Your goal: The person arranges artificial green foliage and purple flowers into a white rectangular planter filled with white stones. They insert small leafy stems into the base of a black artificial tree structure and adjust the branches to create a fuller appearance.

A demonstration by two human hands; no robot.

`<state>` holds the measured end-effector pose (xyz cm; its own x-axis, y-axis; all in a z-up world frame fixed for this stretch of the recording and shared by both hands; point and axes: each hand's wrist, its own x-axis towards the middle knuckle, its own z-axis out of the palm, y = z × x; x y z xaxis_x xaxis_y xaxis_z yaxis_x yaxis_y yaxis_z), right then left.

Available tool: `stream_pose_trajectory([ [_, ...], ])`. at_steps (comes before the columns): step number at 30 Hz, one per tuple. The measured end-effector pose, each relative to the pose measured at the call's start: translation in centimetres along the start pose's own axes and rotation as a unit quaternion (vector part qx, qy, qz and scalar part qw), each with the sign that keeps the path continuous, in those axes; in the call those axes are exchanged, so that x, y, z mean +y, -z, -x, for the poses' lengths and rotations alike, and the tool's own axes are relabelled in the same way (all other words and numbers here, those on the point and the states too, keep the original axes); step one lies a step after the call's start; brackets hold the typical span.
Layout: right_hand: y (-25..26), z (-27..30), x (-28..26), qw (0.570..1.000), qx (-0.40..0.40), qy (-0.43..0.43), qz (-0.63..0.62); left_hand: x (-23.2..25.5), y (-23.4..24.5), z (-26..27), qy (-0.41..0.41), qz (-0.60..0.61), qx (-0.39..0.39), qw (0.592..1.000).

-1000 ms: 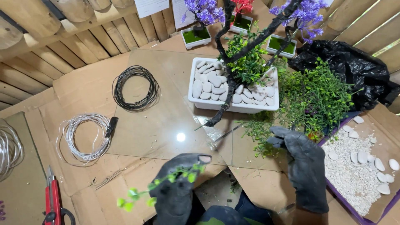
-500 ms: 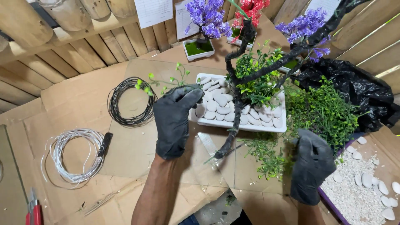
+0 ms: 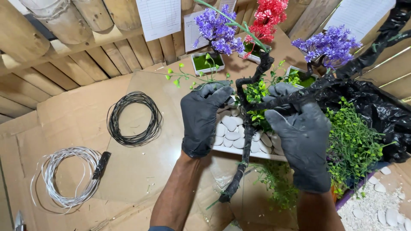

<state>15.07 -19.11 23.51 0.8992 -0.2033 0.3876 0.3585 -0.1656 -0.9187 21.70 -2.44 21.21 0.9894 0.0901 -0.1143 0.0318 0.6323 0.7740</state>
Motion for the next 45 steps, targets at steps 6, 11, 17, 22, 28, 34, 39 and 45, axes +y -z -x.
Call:
stream_pose_trajectory([
  [6, -0.6, -0.2, -0.7, 0.988, 0.011, 0.089, 0.129, -0.4, -0.5, 0.7, -0.01, 0.038, -0.017, 0.999],
  [11, -0.9, 0.3, -1.7, 0.965, 0.031, 0.133, 0.224, -0.3, -0.9, 0.6, 0.005, 0.015, 0.013, 1.0],
  [17, -0.8, 0.8, -1.4, 0.938, 0.065, 0.114, 0.32, -1.4, -0.4, -0.9, -0.035, -0.045, -0.004, 0.998],
  [22, -0.4, 0.6, -1.1, 0.913, 0.059, 0.162, 0.371, -0.8, -0.1, -2.4, -0.021, -0.146, -0.031, 0.989],
  [28, -0.8, -0.2, -2.4, 0.957, 0.02, 0.124, 0.261, -0.2, -1.1, -2.2, -0.055, -0.122, -0.148, 0.98],
  [34, -0.3, -0.1, -2.0, 0.961, 0.01, 0.114, 0.251, -0.3, -1.6, -2.0, -0.034, -0.08, -0.215, 0.973],
  [39, -0.1, -0.2, -2.2, 0.961, 0.004, 0.125, 0.248, -1.0, -1.3, -2.7, -0.071, -0.172, -0.223, 0.957],
  [45, -0.1, -0.1, -2.0, 0.969, 0.0, 0.122, 0.213, -1.7, -1.4, -3.0, -0.064, -0.083, -0.225, 0.969],
])
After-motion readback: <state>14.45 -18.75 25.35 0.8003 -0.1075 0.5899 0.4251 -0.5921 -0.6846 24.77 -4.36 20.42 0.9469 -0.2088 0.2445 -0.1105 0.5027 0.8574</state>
